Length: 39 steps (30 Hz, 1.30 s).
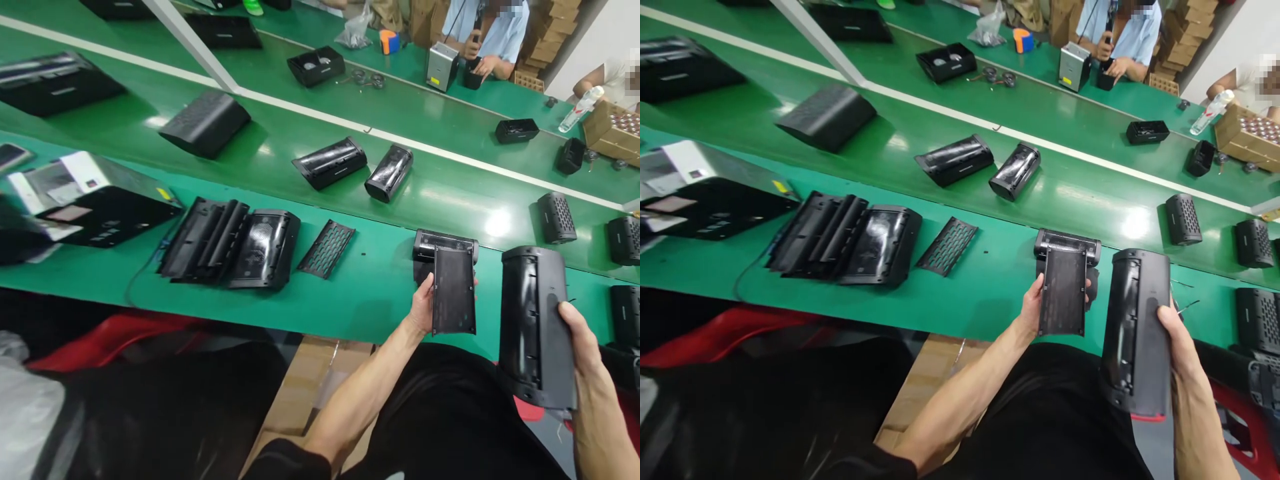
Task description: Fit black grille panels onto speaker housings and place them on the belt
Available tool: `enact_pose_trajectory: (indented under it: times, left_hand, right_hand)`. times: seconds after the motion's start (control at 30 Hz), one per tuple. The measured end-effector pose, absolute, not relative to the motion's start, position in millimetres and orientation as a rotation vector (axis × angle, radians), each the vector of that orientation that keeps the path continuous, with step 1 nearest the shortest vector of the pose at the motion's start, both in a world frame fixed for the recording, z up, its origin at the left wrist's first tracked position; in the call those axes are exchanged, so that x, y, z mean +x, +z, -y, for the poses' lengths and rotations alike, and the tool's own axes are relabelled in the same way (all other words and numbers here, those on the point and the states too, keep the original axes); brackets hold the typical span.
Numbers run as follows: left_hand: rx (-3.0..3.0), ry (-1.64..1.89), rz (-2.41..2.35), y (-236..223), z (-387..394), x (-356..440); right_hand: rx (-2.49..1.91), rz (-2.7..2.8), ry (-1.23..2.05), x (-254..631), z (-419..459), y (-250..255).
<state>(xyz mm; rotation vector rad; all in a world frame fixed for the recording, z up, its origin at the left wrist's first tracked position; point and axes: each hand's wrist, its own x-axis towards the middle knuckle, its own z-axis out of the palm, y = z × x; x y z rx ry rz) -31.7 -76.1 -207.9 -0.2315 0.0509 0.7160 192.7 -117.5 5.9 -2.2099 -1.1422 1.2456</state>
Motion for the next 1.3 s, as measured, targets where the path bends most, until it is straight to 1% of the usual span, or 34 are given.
enact_pose_trajectory:
  times: [0.07,0.17,0.3,0.4,0.53,0.67,0.83,0.93,1.0,1.1,1.23,1.3]
  left_hand:
    - [-0.225,0.724,-0.050,-215.2,80.3,-24.2]
    - [-0.229,0.733,-0.058,-221.4,84.3,-11.9]
    - [-0.189,0.796,-0.062,-214.1,80.9,-1.1]
    - [-0.125,0.862,-0.063,-205.0,74.4,2.3]
    - [-0.067,0.903,-0.055,-200.2,66.7,4.6]
    - [0.015,0.908,-0.036,-198.9,61.6,7.6]
    - [0.030,0.837,-0.046,-193.8,57.6,15.4]
    - [-0.021,0.864,-0.113,-188.8,55.1,16.3]
    - [-0.046,0.902,-0.171,-186.1,52.3,13.0]
    - [-0.086,0.958,-0.271,-183.8,46.4,7.2]
    - [-0.133,1.031,-0.391,-183.5,38.0,8.8]
    - [-0.080,1.013,-0.431,-185.2,31.5,7.3]
  right_hand:
    - [-2.236,1.192,1.198,171.8,91.0,10.1]
    - [-2.289,1.454,1.096,140.0,56.0,12.4]
    - [-2.284,1.815,0.993,117.4,33.7,12.9]
    - [-2.289,1.948,0.943,112.4,27.2,12.2]
    - [-2.332,1.999,0.913,112.3,21.0,9.4]
    - [-2.284,2.063,0.909,119.2,16.9,3.4]
    - [-2.296,2.016,1.026,132.9,2.6,-6.1]
    - [-2.220,2.001,1.108,145.3,1.3,-1.9]
    - [-2.161,1.976,1.103,153.2,15.8,3.9]
    - [-2.086,1.857,0.945,155.7,57.9,-0.2]
    - [-2.067,1.704,0.479,142.5,98.4,-40.0]
    - [-2.018,1.644,0.345,138.9,99.1,-56.2]
